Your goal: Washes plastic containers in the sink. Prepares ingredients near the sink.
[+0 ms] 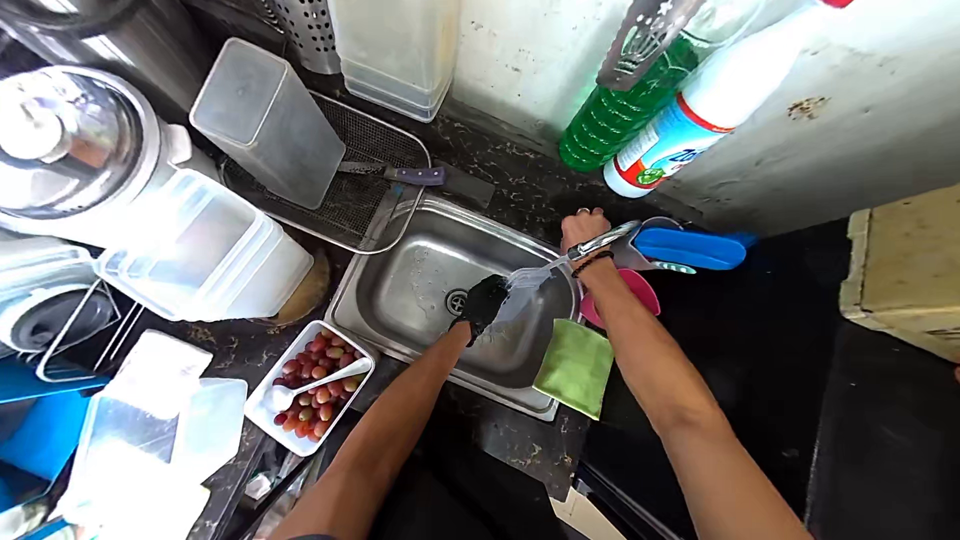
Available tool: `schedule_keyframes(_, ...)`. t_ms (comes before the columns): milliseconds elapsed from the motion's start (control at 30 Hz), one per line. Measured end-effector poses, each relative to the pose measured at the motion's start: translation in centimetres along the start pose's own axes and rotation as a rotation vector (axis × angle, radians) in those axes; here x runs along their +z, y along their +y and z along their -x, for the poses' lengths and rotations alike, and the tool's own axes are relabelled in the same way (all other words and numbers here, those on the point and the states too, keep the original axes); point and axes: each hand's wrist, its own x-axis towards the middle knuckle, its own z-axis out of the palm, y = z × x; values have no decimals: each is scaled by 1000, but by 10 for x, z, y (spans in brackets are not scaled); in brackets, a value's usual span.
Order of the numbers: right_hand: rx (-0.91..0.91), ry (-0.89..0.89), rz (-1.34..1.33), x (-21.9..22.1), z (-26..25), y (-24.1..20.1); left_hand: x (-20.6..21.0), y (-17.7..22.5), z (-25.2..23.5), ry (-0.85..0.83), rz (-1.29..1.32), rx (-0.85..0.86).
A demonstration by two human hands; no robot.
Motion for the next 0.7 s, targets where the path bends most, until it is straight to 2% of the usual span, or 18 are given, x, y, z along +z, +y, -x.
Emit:
schedule_keyframes(67, 92, -13, -65, -9, 1, -5, 17, -59, -51, 92, -165, 373)
schedule_keyframes(100, 140, -7, -103, -11, 0, -7, 21, -71, -63, 122, -227, 462)
schedule_keyframes(200, 184, 88, -295, 0, 5, -5, 26, -77, -54, 206, -457, 531)
schedule_keyframes(333, -28, 402, -571, 52, 67, 6, 42, -113, -28, 339, -722, 658)
schedule_keyframes(400, -188, 369, -647, 79, 115, 2, 43, -126, -11, 358, -854, 716)
schedule_keyframes(500, -238, 139, -710, 120, 174, -14, 38, -149, 11, 385, -997, 854)
schedule_keyframes(533, -258, 119, -705, 129, 187, -22, 34, -152, 16, 360, -1017, 891)
schedule_keyframes(633, -367, 293, -653, 146, 211, -41, 27, -147, 34, 251, -1013, 986)
schedule_keyframes(700, -390, 365, -669, 137, 215, -44, 21, -129, 45, 208, -981, 948)
